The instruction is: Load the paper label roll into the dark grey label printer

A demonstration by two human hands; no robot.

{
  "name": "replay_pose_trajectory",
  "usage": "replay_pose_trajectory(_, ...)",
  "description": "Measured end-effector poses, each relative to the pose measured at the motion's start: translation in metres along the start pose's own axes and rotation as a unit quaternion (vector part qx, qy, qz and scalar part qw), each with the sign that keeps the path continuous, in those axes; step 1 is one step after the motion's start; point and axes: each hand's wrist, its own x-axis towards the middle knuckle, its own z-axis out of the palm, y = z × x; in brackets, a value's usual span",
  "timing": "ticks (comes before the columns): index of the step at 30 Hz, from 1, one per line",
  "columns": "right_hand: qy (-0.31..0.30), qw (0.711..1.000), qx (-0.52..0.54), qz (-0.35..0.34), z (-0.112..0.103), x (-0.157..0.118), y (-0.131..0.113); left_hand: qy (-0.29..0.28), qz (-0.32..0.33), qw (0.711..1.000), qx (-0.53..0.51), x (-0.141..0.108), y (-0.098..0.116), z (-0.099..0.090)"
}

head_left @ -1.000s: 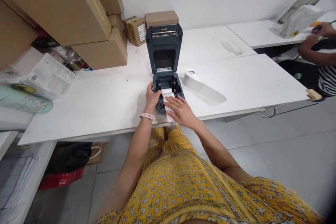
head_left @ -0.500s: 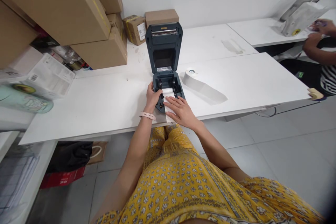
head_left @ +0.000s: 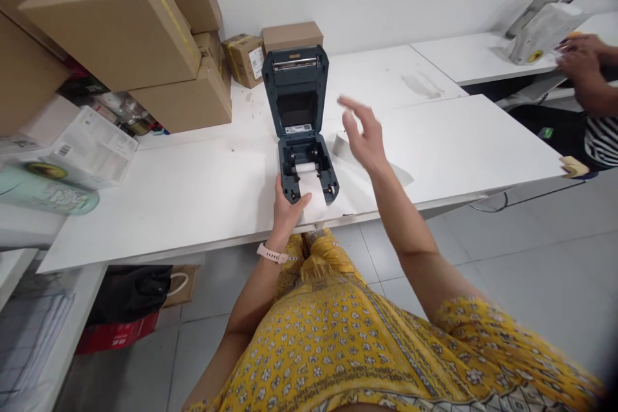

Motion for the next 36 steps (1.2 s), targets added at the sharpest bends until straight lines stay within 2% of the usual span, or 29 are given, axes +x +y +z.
replay_pose_trajectory(3,0.001,1.0,0.001,-0.012,0.024,0.094,0.027,-0.011,-0.018,0.999,-0.036,-0.007,0.002,-0.001)
replay_pose_trajectory(5,-0.013,1.0,0.022,-0.009,0.044,0.143,0.037,-0.018,-0.024,0.998,-0.057,-0.012,0.004,0.0)
replay_pose_trajectory(7,-0.055,0.996,0.059,0.031,0.059,0.172,0.04,-0.024,-0.029,0.997,-0.075,-0.015,0.005,0.0)
replay_pose_trajectory(9,-0.087,0.99,0.081,0.069,0.064,0.178,0.034,-0.03,-0.034,0.995,-0.093,-0.017,0.004,0.0)
replay_pose_trajectory(12,-0.093,0.991,0.077,0.049,0.051,0.146,0.013,-0.036,-0.027,0.992,-0.115,-0.016,-0.002,0.001)
replay_pose_trajectory(14,-0.086,0.995,0.058,0.001,0.037,0.103,-0.003,-0.043,-0.018,0.991,-0.122,-0.015,-0.008,0.001)
replay_pose_trajectory(17,-0.063,0.994,0.004,-0.085,0.021,0.023,-0.02,-0.052,-0.007,0.992,-0.114,-0.015,-0.015,0.001)
replay_pose_trajectory(20,-0.062,0.988,-0.065,-0.129,0.016,-0.051,-0.021,-0.041,0.015,0.994,-0.1,-0.017,-0.019,0.002)
replay_pose_trajectory(23,-0.096,0.984,-0.11,-0.103,0.019,-0.1,-0.013,-0.036,0.039,0.995,-0.09,-0.018,-0.023,0.003)
replay_pose_trajectory(26,-0.117,0.983,-0.116,-0.078,0.024,-0.124,-0.003,-0.044,0.045,0.995,-0.08,-0.019,-0.026,0.002)
replay_pose_trajectory(31,-0.115,0.985,-0.104,-0.077,0.029,-0.136,0.007,-0.045,0.039,0.994,-0.096,-0.02,-0.023,-0.001)
replay_pose_trajectory(36,-0.07,0.993,-0.081,-0.058,0.037,-0.142,0.009,0.015,0.016,0.995,-0.098,-0.017,-0.009,0.001)
